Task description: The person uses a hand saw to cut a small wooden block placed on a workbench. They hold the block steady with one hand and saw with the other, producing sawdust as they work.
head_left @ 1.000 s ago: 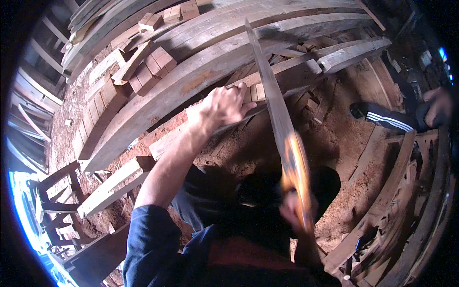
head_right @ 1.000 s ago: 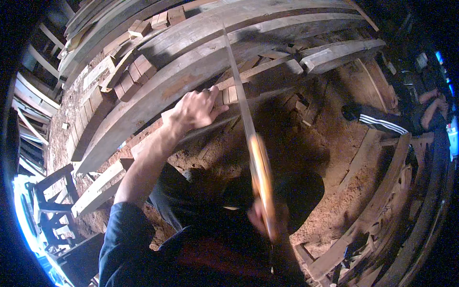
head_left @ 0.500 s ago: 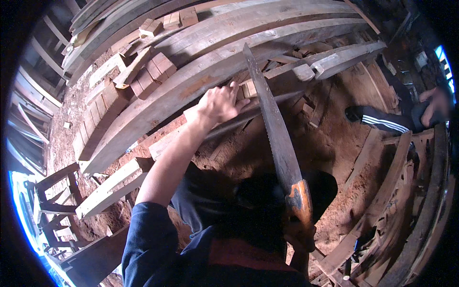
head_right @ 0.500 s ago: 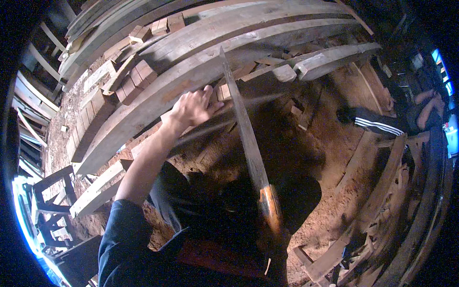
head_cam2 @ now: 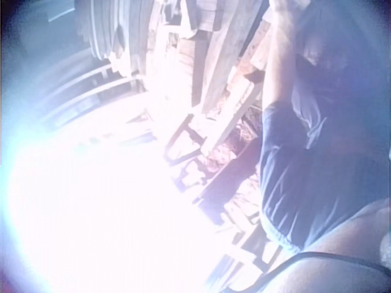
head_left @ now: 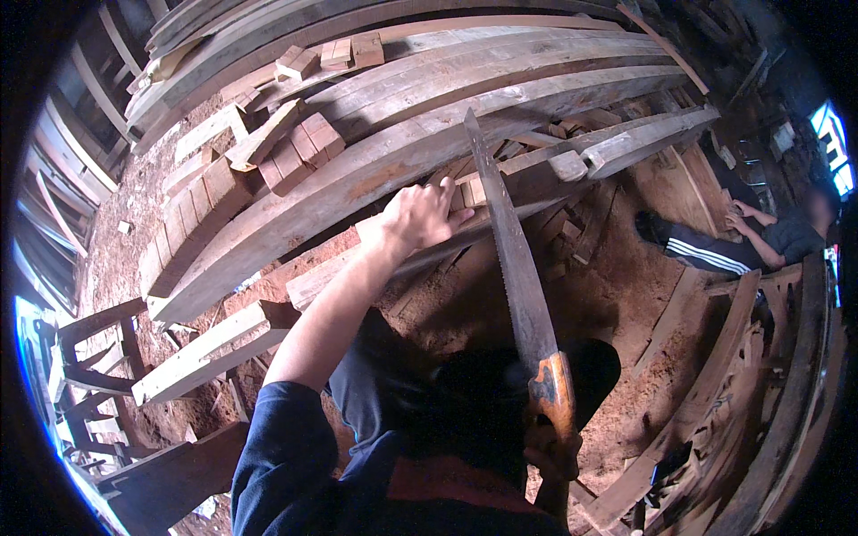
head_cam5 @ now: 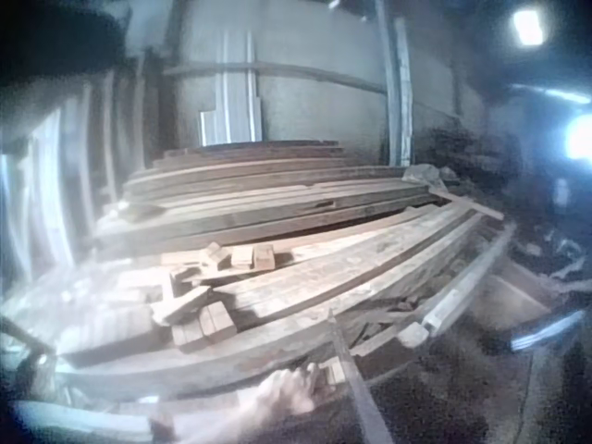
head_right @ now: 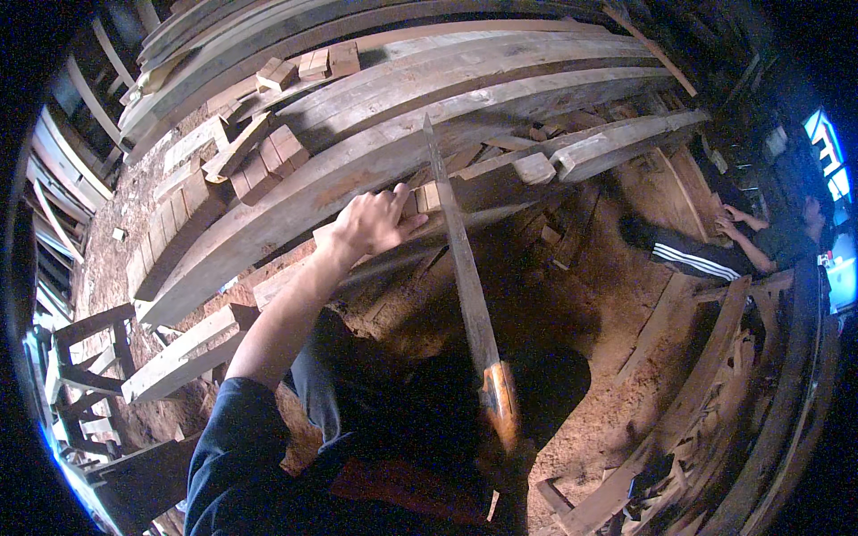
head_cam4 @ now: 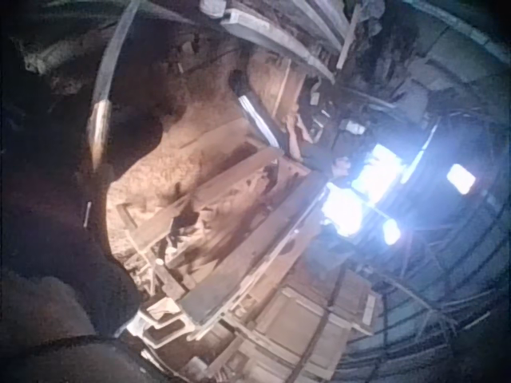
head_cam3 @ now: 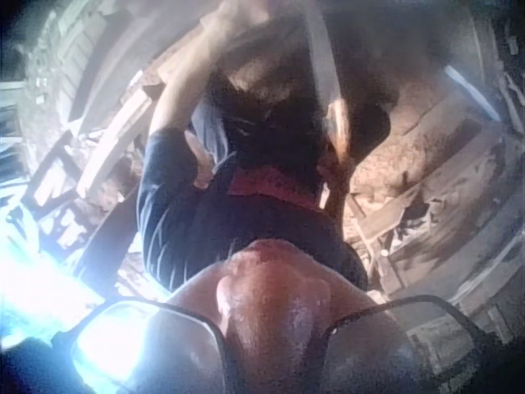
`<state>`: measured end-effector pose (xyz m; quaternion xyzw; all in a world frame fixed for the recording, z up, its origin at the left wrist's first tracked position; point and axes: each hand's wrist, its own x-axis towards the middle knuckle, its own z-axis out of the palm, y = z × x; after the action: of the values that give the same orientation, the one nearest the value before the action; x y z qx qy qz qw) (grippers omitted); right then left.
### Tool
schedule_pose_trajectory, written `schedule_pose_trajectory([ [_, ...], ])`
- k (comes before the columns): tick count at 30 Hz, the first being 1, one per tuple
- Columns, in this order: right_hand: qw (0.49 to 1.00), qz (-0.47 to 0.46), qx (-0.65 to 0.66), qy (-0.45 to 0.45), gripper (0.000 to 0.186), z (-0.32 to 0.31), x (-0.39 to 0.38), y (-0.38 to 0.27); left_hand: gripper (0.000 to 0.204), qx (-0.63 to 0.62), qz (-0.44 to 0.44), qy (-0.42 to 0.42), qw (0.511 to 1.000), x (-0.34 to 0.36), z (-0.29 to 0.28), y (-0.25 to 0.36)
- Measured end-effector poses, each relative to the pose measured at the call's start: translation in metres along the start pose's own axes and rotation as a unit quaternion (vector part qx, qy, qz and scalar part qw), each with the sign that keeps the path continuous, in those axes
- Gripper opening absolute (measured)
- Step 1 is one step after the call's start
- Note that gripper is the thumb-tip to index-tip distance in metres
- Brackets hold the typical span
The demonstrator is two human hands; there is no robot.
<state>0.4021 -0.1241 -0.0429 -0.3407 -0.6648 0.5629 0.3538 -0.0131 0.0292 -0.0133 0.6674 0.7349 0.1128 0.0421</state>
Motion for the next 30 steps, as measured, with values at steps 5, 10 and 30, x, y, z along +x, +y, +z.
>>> schedule_pose_trajectory([
  [5, 1.0, 0.003, -0.005, 0.007, 0.024, -0.001, 0.001, 0.003, 0.076, 0.006, -0.001, 0.014, 1.0, -0.002, 0.001, 0.001],
  [10, 1.0, 0.012, -0.024, 0.01, 0.023, 0.0, 0.007, 0.004, 0.075, -0.004, -0.021, -0.017, 1.0, -0.001, -0.005, 0.003],
  [30, 0.974, -0.01, -0.214, -0.07, 0.02, 0.001, 0.072, -0.019, 0.067, -0.026, -0.016, 0.017, 0.999, 0.001, -0.001, -0.002],
])
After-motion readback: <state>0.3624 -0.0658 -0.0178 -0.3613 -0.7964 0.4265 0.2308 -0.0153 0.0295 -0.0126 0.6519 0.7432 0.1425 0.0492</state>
